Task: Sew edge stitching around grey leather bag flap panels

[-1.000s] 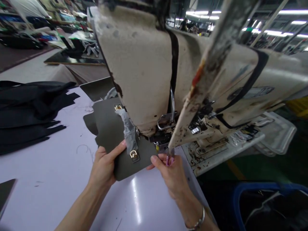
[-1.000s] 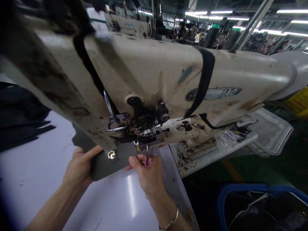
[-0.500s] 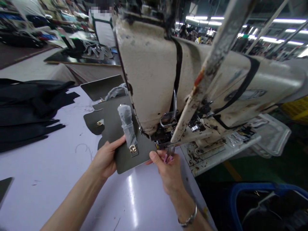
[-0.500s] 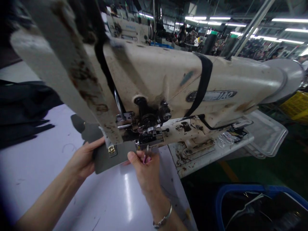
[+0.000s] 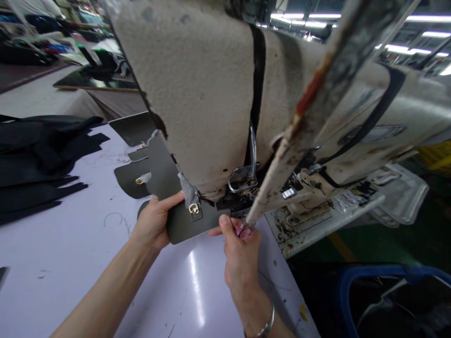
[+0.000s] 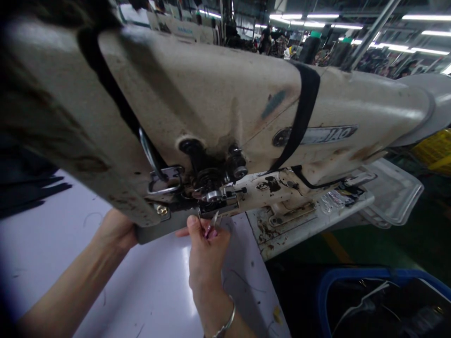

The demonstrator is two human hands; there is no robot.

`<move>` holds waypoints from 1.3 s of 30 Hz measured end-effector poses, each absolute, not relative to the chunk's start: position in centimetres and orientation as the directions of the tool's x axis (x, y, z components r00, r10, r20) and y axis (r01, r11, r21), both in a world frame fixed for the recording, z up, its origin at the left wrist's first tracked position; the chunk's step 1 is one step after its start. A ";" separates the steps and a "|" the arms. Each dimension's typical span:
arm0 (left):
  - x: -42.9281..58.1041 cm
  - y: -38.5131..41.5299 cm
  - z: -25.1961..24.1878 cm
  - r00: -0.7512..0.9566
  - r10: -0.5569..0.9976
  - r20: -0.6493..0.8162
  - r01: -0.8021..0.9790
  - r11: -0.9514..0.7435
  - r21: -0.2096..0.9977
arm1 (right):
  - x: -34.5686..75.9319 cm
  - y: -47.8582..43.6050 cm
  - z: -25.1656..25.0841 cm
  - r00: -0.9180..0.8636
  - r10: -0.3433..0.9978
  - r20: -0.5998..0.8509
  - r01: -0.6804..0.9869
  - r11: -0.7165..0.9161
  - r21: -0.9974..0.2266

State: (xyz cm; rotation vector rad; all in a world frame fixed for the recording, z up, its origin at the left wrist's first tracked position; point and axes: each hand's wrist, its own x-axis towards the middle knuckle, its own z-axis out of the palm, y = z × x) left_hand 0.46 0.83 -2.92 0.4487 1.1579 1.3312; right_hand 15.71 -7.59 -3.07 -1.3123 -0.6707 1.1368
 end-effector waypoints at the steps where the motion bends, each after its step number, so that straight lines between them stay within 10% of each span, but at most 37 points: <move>1: 0.4 0.9 -2.8 -0.174 0.910 -0.375 -0.496 0.248 0.832 | 15.5 -7.6 -3.0 0.365 0.905 -0.220 -0.278 -0.120 -0.953; 39: 1.5 0.6 -0.6 -0.265 0.932 -0.248 -0.389 0.132 0.912 | 13.5 -7.7 -3.6 0.382 0.892 -0.243 -0.352 -0.103 -0.930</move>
